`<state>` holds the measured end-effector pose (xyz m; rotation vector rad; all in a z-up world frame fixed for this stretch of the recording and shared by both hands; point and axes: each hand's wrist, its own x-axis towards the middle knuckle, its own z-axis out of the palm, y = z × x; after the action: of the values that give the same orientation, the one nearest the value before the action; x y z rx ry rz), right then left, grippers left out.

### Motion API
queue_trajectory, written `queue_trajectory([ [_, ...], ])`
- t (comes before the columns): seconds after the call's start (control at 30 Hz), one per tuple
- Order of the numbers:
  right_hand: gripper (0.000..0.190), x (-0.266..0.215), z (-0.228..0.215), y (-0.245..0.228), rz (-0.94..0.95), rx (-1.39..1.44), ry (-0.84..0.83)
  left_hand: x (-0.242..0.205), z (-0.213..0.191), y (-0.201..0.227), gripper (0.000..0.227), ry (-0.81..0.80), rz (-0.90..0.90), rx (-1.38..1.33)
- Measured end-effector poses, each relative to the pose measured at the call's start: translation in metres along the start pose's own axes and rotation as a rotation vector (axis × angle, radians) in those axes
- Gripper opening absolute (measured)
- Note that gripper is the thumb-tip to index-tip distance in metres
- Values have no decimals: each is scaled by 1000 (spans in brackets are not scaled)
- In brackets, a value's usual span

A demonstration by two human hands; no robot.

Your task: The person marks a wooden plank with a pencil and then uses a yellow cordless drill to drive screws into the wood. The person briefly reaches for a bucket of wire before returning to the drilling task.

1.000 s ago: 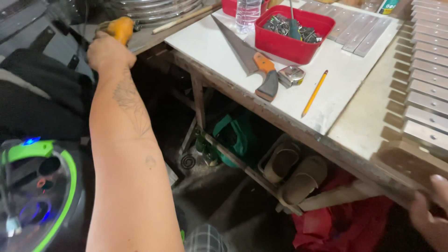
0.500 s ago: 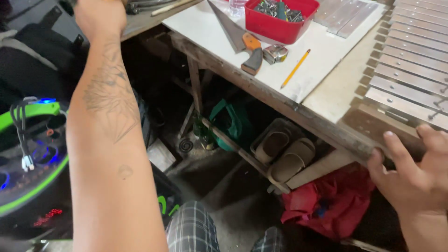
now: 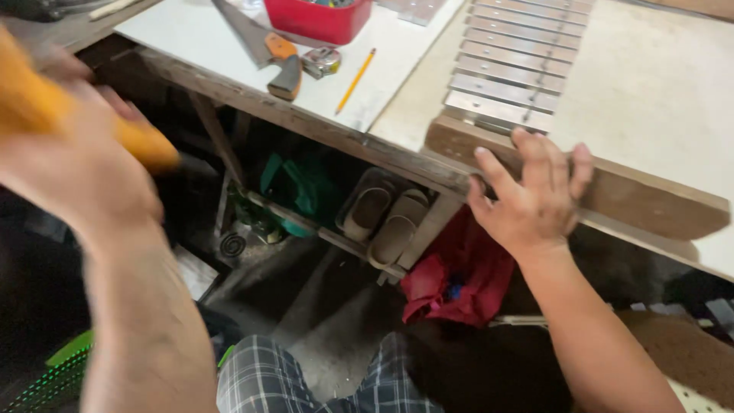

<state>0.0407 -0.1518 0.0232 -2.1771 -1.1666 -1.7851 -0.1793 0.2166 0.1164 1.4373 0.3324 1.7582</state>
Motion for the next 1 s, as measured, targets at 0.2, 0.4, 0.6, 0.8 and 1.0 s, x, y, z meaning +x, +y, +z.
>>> queue_trajectory([
  [0.2,40,9,-9,-3,34,15,-46,-176,-21,31,24,-166,-225,-74],
  [0.4,36,17,-18,-4,34,86,-26,-277,-50,27,77,-380,-408,410],
  [0.6,47,23,-16,-2,65,86,-89,-321,-49,34,113,-742,-654,378],
  [0.8,63,17,-7,-4,117,75,-115,-334,-42,37,100,-807,-229,121],
  [1.0,79,17,-8,-3,105,116,-74,-336,-30,46,91,-776,-42,132],
])
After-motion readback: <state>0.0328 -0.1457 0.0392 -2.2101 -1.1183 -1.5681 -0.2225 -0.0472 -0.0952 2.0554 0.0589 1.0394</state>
